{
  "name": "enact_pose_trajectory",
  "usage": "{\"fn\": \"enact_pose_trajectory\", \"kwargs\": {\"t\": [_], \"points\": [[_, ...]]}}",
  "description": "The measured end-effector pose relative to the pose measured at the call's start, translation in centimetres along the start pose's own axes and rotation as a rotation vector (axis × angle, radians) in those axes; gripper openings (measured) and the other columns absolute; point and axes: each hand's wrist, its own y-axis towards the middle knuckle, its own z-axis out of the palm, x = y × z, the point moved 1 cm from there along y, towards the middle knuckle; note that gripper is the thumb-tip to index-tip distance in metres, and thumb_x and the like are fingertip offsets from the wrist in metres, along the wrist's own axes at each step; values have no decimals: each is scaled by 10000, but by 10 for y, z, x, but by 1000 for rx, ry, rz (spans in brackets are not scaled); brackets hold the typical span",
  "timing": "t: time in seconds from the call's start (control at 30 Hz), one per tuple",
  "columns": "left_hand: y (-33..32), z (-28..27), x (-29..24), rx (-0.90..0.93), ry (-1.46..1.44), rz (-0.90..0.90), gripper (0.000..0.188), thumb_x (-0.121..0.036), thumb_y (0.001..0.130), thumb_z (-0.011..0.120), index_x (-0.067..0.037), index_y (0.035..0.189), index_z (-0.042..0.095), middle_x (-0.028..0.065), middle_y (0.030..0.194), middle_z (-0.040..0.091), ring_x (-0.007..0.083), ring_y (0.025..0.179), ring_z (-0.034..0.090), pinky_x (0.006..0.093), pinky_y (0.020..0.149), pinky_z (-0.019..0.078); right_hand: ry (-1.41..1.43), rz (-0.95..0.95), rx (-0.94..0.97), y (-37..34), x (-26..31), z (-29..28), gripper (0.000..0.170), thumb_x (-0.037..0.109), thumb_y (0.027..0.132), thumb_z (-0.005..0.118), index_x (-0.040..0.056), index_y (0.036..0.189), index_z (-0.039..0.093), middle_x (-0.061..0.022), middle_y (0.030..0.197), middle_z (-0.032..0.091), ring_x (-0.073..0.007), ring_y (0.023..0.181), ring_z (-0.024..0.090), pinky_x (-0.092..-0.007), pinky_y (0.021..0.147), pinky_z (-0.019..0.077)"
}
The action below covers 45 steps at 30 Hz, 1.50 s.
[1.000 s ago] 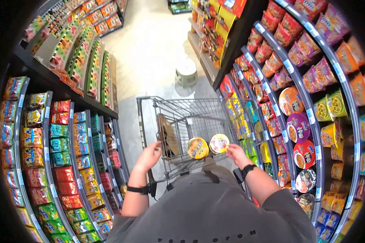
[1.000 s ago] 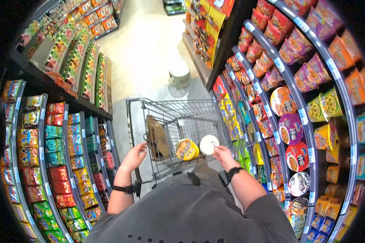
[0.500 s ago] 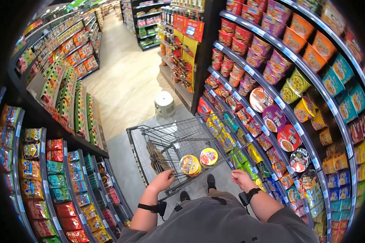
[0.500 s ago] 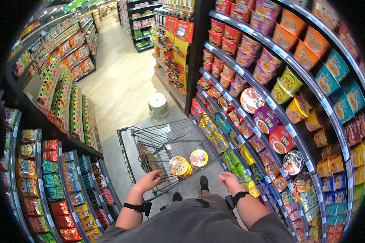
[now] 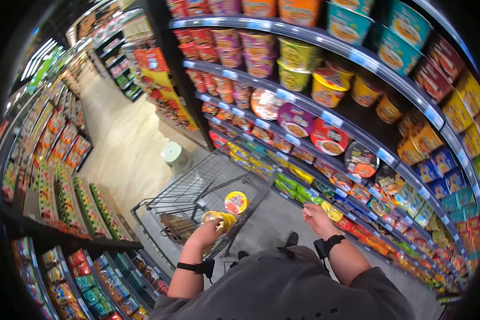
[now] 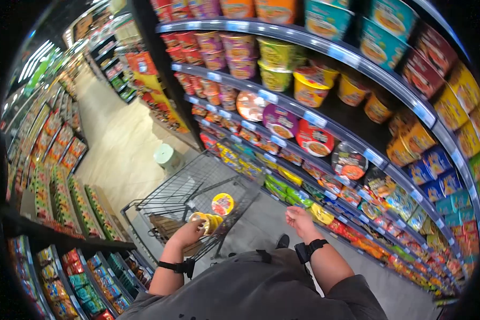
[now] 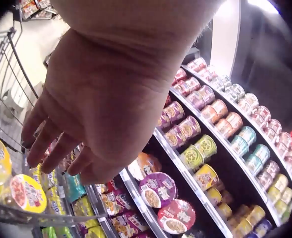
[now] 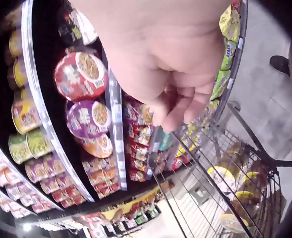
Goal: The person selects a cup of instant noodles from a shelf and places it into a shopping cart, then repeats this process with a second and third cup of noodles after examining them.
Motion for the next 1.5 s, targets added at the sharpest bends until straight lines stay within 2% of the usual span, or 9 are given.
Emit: {"fn": "enact_pose_trajectory", "kwargs": {"t": [0.07, 0.1, 0.33, 0.57, 0.83, 0.9, 1.07, 1.27, 1.5], "points": [[37, 6, -32, 51, 96, 165, 494, -297, 957, 611, -47, 1381, 589, 278, 1196, 705, 424, 1123, 684, 476, 973, 531, 100, -76, -64, -16, 18, -39, 258, 136, 995, 698, 86, 1235, 618, -11, 1016, 675, -115, 850, 627, -302, 788, 552], [31, -8, -88, 115, 152, 88, 497, -288, 952, 608, -37, 1380, 580, 283, 1213, 695, 430, 1148, 670, 484, 987, 523, 115, -85, -121, -22, 27, -61, 235, 138, 1004, 683, 86, 1226, 622, -17, 1013, 687, -106, 824, 621, -296, 773, 549], [125, 43, -201, 157, 219, 343, 535, -292, 957, 628, -27, 1416, 553, 276, 1320, 648, 437, 1250, 603, 493, 1056, 482, 312, -322, -235, -81, 93, -178, 186, 130, 1015, 671, 84, 1193, 641, -63, 1044, 699, -115, 804, 618, -296, 766, 535], [178, 94, -256, 244, 279, 412, 558, -306, 965, 622, -66, 1459, 526, 273, 1382, 611, 434, 1266, 590, 486, 1073, 478, 241, -392, -193, -112, 128, -218, 218, 134, 997, 698, 71, 1199, 643, -37, 1004, 703, -103, 795, 617, -267, 753, 523], [181, 87, -276, 328, 250, 341, 543, -296, 969, 623, -71, 1455, 533, 274, 1358, 624, 449, 1239, 599, 480, 1054, 488, -26, -333, -40, -101, 151, -200, 166, 138, 1032, 636, 55, 1172, 663, -57, 927, 720, -122, 750, 645, -268, 724, 530], [184, 75, -270, 205, 243, 460, 521, -261, 972, 628, -43, 1439, 558, 249, 1345, 647, 394, 1205, 648, 450, 1028, 514, -77, -264, -26, -94, 159, -191, 162, 147, 1050, 610, 51, 1169, 664, -64, 930, 724, -128, 742, 649, -268, 718, 533], [186, 22, -292, 107, 132, 369, 486, -217, 972, 625, -30, 1416, 565, 227, 1367, 638, 423, 1258, 603, 459, 1061, 485, -299, -273, 88, -83, 199, -142, 169, 129, 1073, 556, 28, 1169, 652, -64, 941, 728, -135, 830, 691, -292, 777, 563], [214, -46, -328, -357, -2, 629, 509, -46, 924, 631, -16, 1424, 542, 251, 1379, 605, 421, 1324, 552, 453, 1113, 435, -361, -373, 291, -71, 256, -91, 203, 113, 1065, 562, 34, 1237, 635, -77, 1041, 734, -135, 925, 693, -300, 849, 563], [255, -108, -386, -509, -186, 832, 544, 56, 902, 578, 1, 1440, 521, 225, 1391, 578, 384, 1319, 546, 422, 1143, 395, -334, -472, 396, -60, 334, -37, 287, 81, 1046, 553, 15, 1322, 596, -108, 1157, 718, -179, 1035, 699, -336, 938, 549]]}}
